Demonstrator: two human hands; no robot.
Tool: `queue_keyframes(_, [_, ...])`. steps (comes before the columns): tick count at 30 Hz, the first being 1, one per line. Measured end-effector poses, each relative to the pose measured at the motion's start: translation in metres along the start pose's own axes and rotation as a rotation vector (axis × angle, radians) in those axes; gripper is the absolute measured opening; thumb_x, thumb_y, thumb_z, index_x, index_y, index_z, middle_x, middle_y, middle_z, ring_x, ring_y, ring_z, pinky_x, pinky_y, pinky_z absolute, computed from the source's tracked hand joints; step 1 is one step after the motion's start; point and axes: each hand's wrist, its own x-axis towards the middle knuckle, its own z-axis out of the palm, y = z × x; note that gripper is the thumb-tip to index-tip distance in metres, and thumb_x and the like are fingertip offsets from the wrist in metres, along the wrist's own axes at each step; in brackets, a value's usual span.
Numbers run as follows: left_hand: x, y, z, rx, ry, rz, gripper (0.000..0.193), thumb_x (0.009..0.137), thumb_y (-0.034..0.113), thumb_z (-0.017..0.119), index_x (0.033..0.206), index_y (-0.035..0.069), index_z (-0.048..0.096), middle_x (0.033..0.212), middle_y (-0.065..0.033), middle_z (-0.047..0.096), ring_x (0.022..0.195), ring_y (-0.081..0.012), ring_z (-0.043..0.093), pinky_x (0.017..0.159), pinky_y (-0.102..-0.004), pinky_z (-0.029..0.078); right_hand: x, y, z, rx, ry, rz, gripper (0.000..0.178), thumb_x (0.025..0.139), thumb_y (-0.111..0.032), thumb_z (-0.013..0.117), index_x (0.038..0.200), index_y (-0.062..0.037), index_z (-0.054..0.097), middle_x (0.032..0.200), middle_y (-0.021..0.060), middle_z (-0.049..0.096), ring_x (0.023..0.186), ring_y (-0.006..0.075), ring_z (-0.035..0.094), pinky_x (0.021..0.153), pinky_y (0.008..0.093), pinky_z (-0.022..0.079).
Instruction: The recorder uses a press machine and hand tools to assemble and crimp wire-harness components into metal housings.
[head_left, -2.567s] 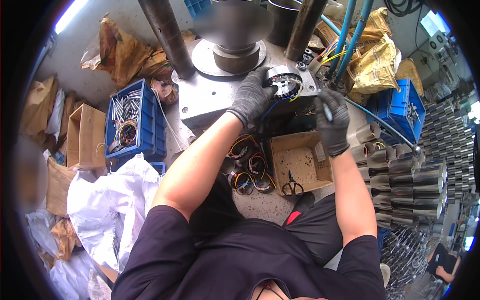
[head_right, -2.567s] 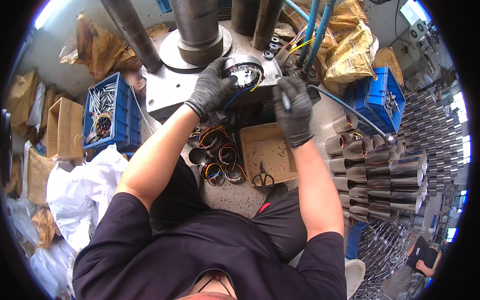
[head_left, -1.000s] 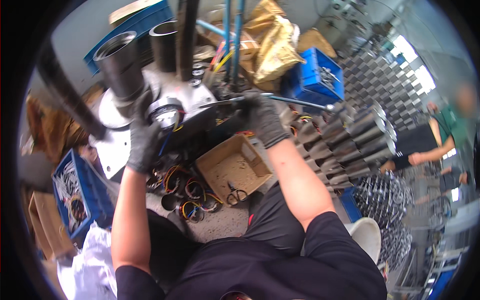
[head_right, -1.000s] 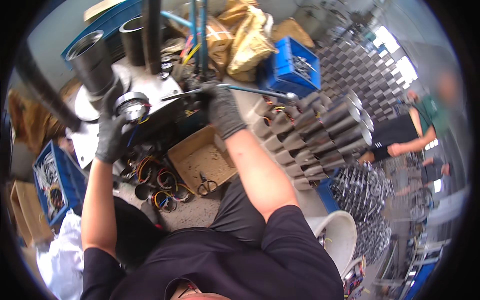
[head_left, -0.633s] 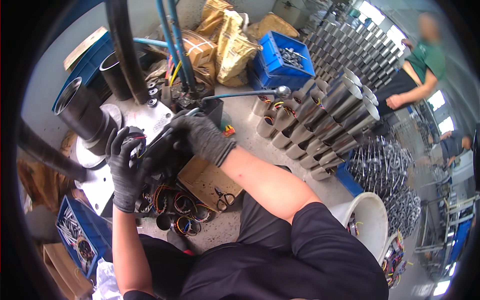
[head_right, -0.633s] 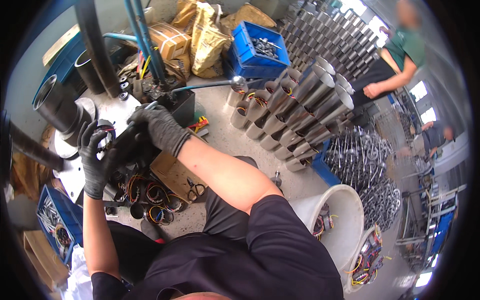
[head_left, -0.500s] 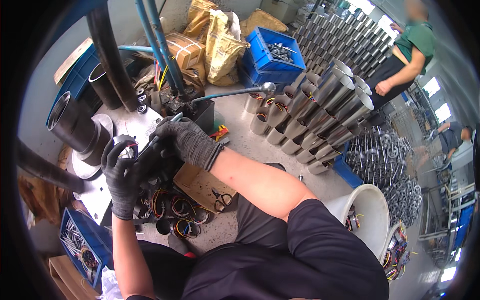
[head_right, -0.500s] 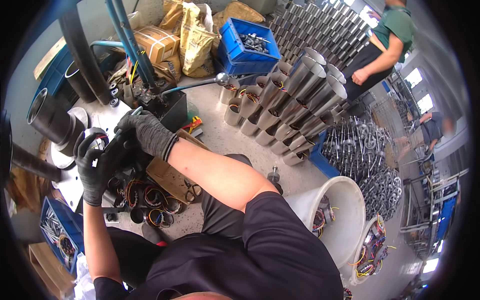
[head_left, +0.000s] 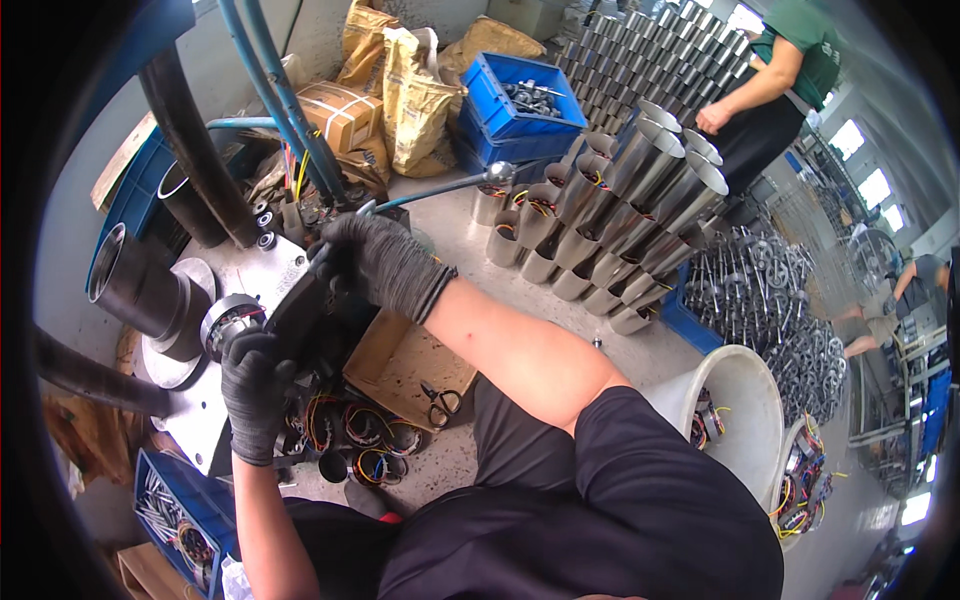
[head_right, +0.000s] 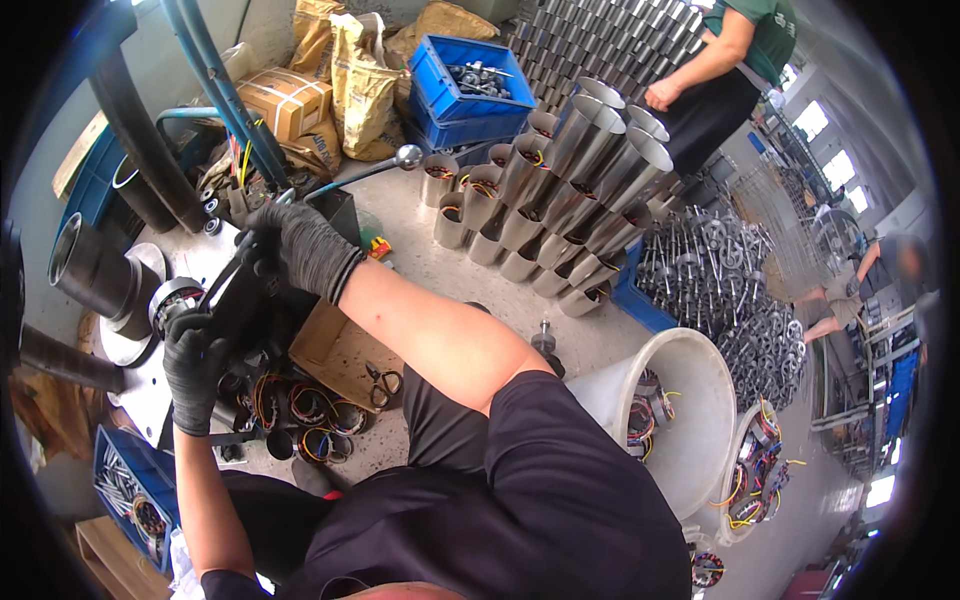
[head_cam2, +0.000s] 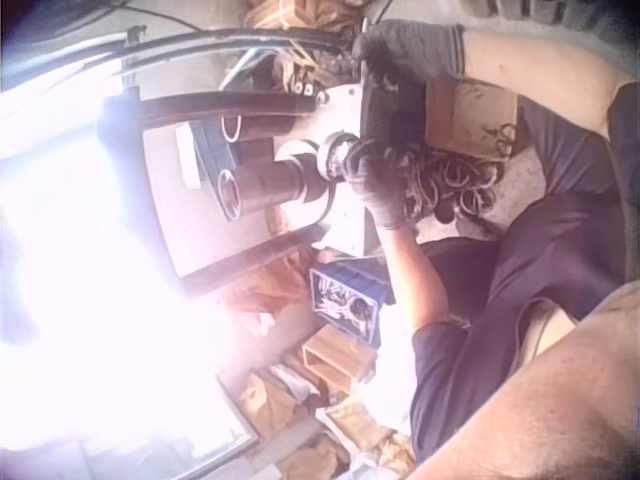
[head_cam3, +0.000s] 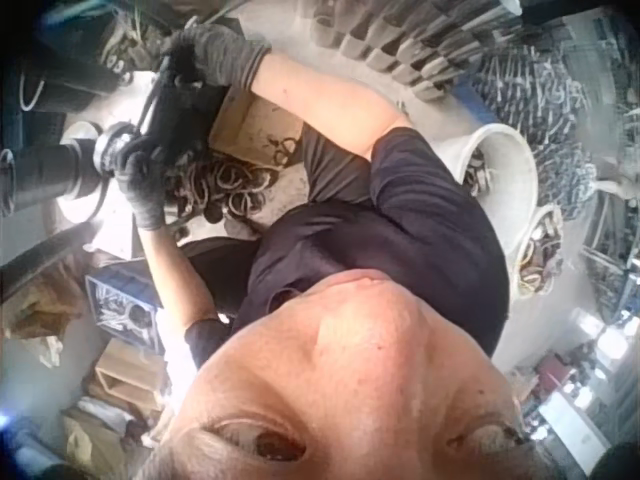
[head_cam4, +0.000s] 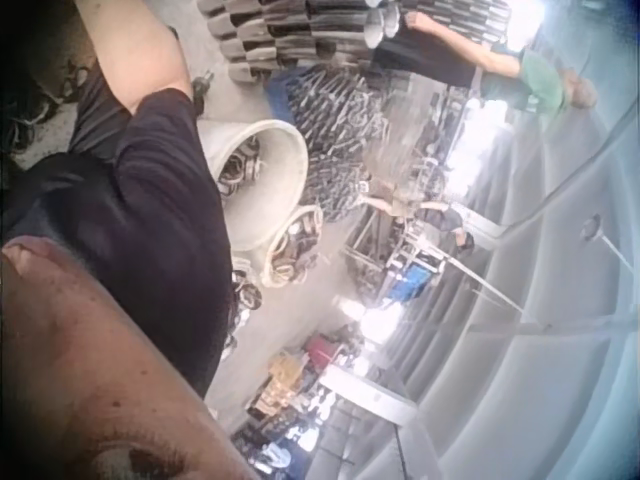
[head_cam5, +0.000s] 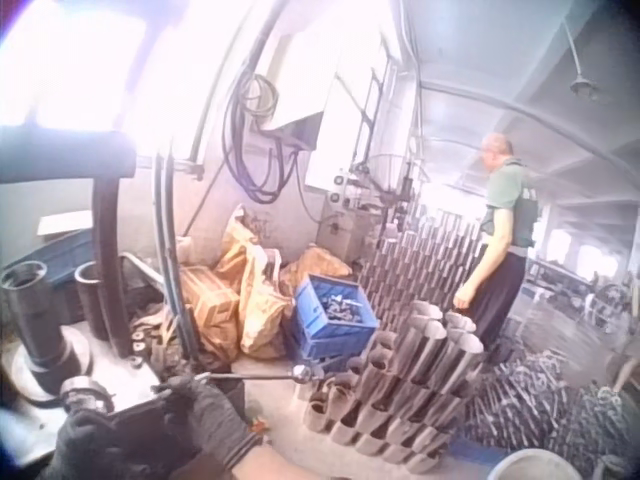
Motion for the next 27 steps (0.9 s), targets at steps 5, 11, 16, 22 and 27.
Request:
queue_keyframes(5, [-0.001, -0.007, 0.002, -0.055, 0.098, 0.009, 0.022, 0.08, 0.003, 0.078, 0.096, 0.005, 0.063, 0.118, -0.0139, 0.065, 0.109, -0.0342, 0.064, 0.093, -0.0434, 0.051, 0.0, -0.023, -0.013, -0.016, 0.078, -0.229, 0.013, 0.096, -0.019, 0.063, 0.093, -0.0068, 0.064, 0.079, 0.0085, 0.07, 0.069, 0.0238, 0.069, 0.061, 0.037, 0.055])
queue_keyframes(11, [-0.006, -0.029, -0.03, 0.305, 0.186, 0.138, 0.031, 0.086, -0.009, 0.067, 0.113, 0.003, 0.064, 0.13, -0.0131, 0.061, 0.119, -0.0277, 0.059, 0.103, -0.0375, 0.046, -0.012, -0.02, -0.01, -0.085, 0.164, -0.308, 0.015, 0.098, -0.021, 0.067, 0.1, -0.0063, 0.067, 0.084, 0.0098, 0.073, 0.072, 0.0234, 0.072, 0.063, 0.0372, 0.058])
queue_keyframes(16, [-0.013, -0.064, -0.027, -0.397, 0.268, -0.436, 0.043, 0.088, 0.001, 0.074, 0.129, 0.003, 0.064, 0.137, -0.0129, 0.056, 0.128, -0.0288, 0.057, 0.108, -0.0405, 0.046, -0.006, -0.01, -0.009, -0.127, 0.184, -0.35, 0.019, 0.094, -0.025, 0.076, 0.099, -0.009, 0.068, 0.082, 0.0083, 0.074, 0.069, 0.021, 0.071, 0.059, 0.0353, 0.057])
queue_keyframes(22, [-0.021, -0.077, -0.028, -0.504, 0.129, -0.61, 0.057, 0.094, 0.002, 0.059, 0.15, 0.006, 0.047, 0.139, -0.0162, 0.058, 0.121, -0.0266, 0.061, 0.106, -0.0365, 0.047, 0.005, -0.001, -0.011, -0.183, 0.191, -0.441, 0.016, 0.095, -0.027, 0.073, 0.094, -0.0115, 0.069, 0.081, 0.0055, 0.073, 0.067, 0.0169, 0.067, 0.057, 0.0304, 0.054])
queue_keyframes(27, [-0.019, -0.086, -0.026, -0.746, 0.059, -0.788, 0.063, 0.096, 0.004, 0.06, 0.155, 0.012, 0.039, 0.134, -0.0118, 0.059, 0.115, -0.0207, 0.061, 0.095, -0.0328, 0.055, 0.006, -0.002, -0.023, -0.334, 0.093, -0.422, 0.016, 0.094, -0.025, 0.071, 0.097, -0.0089, 0.069, 0.083, 0.0063, 0.072, 0.072, 0.0179, 0.069, 0.063, 0.0309, 0.057])
